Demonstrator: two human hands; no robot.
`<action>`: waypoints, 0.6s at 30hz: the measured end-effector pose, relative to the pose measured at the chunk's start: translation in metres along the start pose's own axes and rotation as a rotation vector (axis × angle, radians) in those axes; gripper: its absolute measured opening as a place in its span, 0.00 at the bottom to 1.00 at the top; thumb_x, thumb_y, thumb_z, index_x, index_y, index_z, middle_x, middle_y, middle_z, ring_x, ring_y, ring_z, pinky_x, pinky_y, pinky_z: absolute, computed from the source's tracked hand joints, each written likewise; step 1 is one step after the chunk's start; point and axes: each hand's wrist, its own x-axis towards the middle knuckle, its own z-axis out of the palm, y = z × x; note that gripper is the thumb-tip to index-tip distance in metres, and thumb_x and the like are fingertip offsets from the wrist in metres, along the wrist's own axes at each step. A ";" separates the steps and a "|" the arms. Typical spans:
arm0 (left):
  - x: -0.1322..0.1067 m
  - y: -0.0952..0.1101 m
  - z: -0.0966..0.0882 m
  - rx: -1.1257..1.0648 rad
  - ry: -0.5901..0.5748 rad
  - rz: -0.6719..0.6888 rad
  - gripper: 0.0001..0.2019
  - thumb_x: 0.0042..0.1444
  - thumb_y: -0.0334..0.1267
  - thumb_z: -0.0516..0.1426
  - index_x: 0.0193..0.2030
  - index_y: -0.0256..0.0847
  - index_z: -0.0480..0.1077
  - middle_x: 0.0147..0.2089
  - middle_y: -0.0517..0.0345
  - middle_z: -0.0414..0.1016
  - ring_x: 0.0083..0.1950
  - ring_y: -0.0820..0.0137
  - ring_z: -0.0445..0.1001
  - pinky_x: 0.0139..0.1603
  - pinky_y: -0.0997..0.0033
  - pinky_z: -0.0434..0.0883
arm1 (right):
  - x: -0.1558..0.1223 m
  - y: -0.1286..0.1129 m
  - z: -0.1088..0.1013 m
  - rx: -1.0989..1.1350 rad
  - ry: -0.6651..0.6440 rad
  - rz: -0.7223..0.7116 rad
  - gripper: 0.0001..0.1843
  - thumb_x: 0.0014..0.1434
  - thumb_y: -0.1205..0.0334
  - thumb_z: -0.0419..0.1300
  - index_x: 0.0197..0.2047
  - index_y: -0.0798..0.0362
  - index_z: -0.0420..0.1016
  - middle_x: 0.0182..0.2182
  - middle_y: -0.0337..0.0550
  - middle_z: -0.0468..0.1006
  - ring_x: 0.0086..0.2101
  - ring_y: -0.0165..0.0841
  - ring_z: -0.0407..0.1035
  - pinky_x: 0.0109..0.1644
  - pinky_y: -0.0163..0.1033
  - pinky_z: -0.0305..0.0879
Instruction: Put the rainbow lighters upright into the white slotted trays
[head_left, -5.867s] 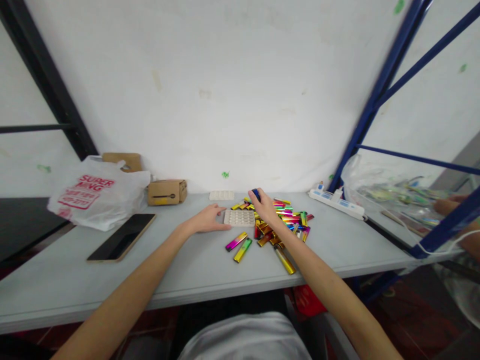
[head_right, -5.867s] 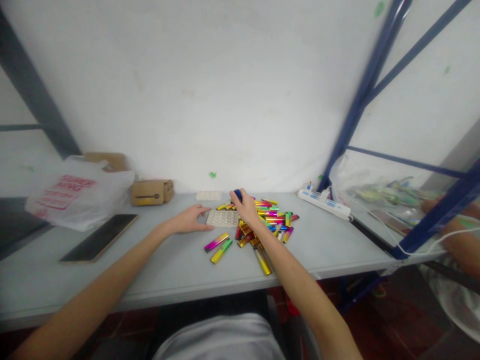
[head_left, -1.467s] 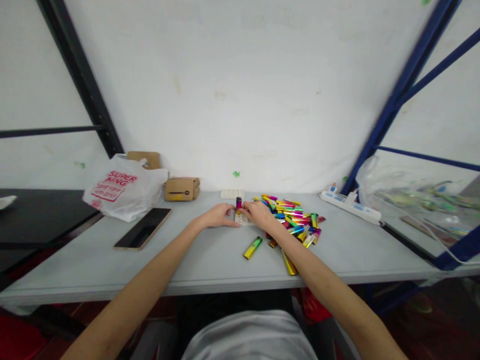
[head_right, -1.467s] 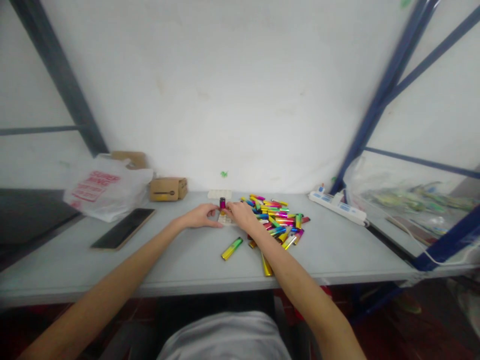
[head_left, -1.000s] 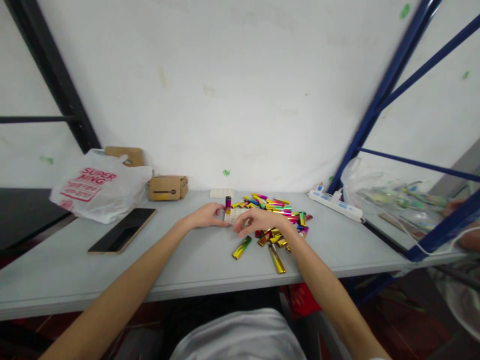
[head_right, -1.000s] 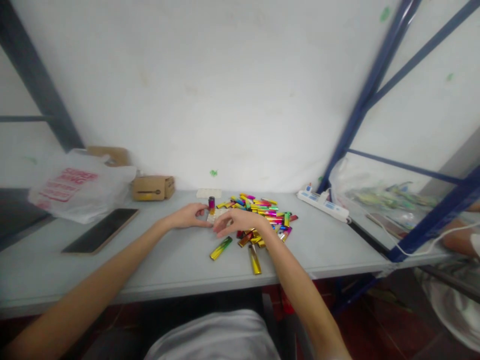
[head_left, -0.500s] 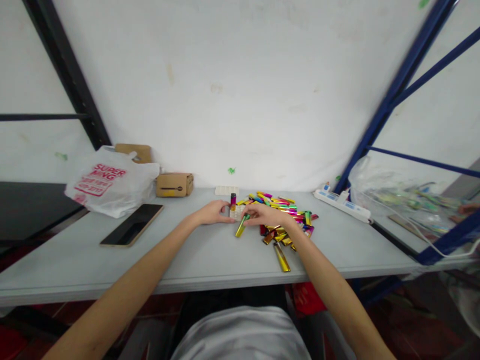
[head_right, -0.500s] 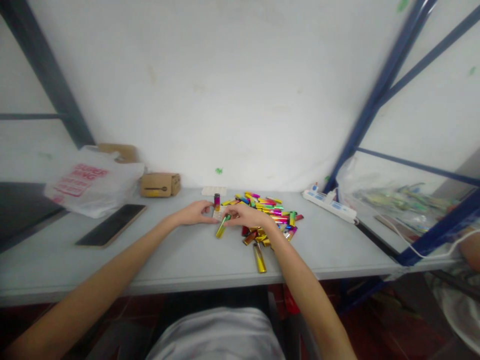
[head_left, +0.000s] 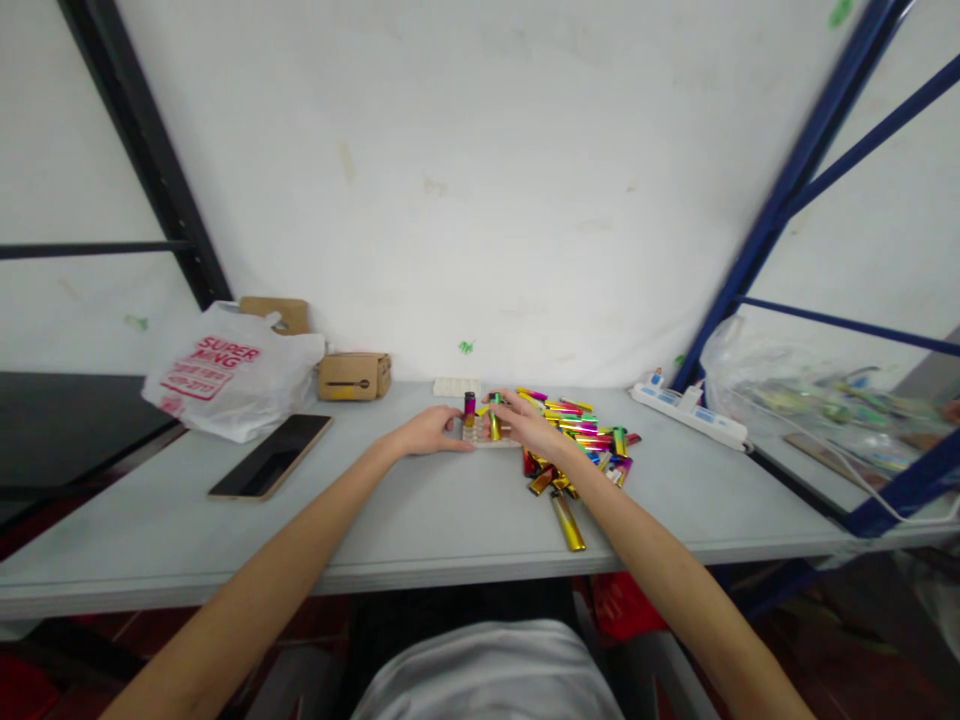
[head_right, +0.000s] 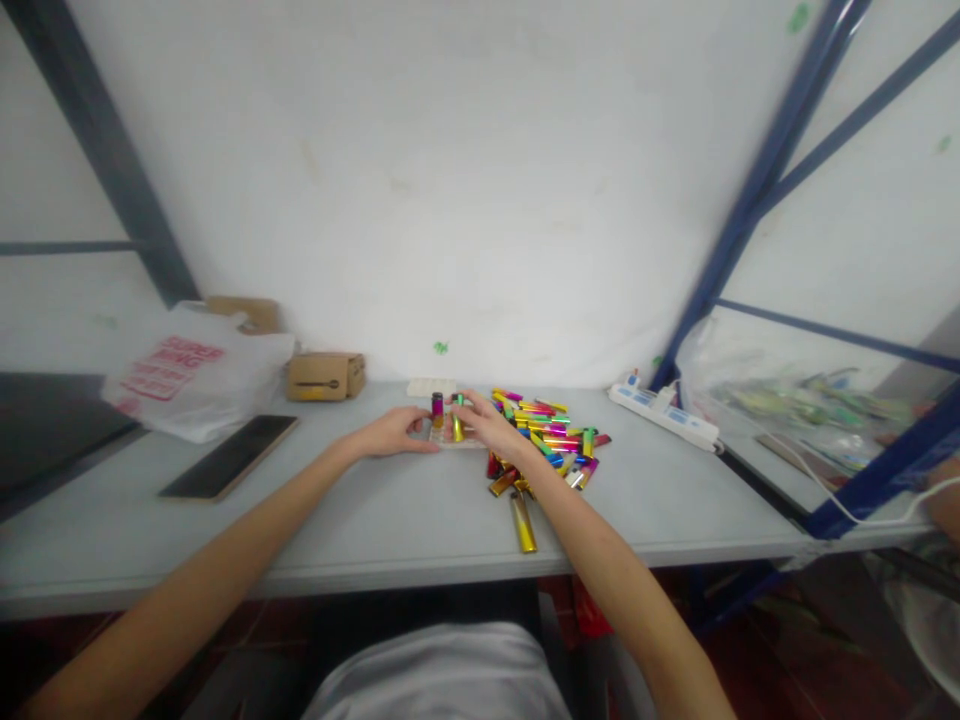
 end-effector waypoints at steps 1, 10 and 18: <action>0.000 0.000 0.000 0.005 0.005 -0.002 0.38 0.45 0.67 0.60 0.52 0.36 0.73 0.35 0.57 0.71 0.34 0.65 0.67 0.34 0.70 0.62 | 0.001 0.002 0.001 0.010 0.006 -0.008 0.17 0.60 0.48 0.62 0.46 0.49 0.67 0.30 0.35 0.71 0.29 0.29 0.69 0.36 0.36 0.69; 0.002 -0.003 0.002 0.027 0.001 -0.010 0.38 0.46 0.66 0.61 0.53 0.35 0.73 0.37 0.54 0.73 0.36 0.64 0.69 0.37 0.69 0.63 | 0.002 0.008 0.004 -0.289 0.203 -0.091 0.25 0.61 0.35 0.53 0.31 0.49 0.61 0.20 0.30 0.53 0.19 0.25 0.48 0.20 0.32 0.46; 0.001 -0.002 0.002 0.029 -0.002 -0.031 0.38 0.45 0.67 0.61 0.52 0.36 0.73 0.36 0.56 0.72 0.35 0.64 0.69 0.35 0.70 0.62 | 0.007 0.019 -0.003 -0.662 0.341 -0.186 0.18 0.60 0.53 0.51 0.21 0.50 0.57 0.18 0.34 0.57 0.24 0.29 0.57 0.29 0.35 0.52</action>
